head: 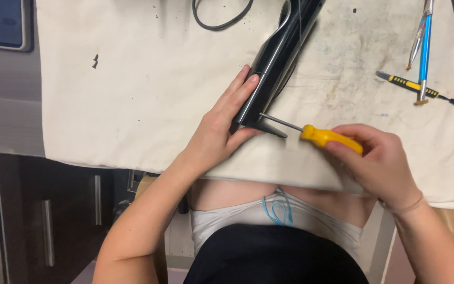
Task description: The person uses a yellow screwdriver to remove screws from a black cylindrical speaker component. They rotate the object to access different screw locations and place the removed screws on the table.
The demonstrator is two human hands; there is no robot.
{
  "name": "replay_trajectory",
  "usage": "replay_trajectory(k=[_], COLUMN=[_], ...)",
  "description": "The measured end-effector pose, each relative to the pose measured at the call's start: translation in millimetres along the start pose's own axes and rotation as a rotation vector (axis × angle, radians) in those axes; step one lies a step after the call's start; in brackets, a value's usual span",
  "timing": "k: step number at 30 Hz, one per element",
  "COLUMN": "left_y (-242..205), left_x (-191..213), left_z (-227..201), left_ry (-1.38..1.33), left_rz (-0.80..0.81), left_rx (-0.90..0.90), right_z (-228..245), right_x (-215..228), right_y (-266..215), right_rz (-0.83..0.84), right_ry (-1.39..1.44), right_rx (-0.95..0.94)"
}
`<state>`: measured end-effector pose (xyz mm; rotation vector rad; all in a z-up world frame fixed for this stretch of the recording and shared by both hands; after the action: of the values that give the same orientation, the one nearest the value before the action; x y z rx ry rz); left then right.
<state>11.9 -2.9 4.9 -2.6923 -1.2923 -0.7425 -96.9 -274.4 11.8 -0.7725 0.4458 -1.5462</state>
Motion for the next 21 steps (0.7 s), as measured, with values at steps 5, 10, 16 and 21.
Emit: replay_trajectory(k=[5, 10, 16, 21], left_y=[-0.6, -0.8, -0.8, 0.8], left_x=[-1.7, -1.4, -0.2, -1.8], left_z=[0.5, 2.0, 2.7, -1.0], left_ry=[0.004, 0.002, 0.001, -0.018], left_rz=[-0.011, -0.002, -0.005, -0.001], left_rx=[-0.009, -0.005, -0.015, 0.028], right_z=[-16.0, -0.7, 38.1, 28.9], right_x=[-16.3, -21.0, -5.3, -8.4], right_y=[-6.4, -0.4, -19.6, -20.1], right_rz=[-0.681, -0.617, -0.261, -0.373], right_ry=[-0.911, -1.012, -0.376, 0.168], right_rx=[0.928, 0.655, 0.274, 0.378])
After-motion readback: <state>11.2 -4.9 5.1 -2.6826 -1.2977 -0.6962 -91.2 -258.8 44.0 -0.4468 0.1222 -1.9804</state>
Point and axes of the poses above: each hand's wrist, its own y-axis towards the middle knuckle, its own x-axis out of the back of the hand, z = x × y, the point moved 3 cm from there along y, towards the middle knuckle, and after that the axes turned 3 degrees about y, right-handed, at the moved point
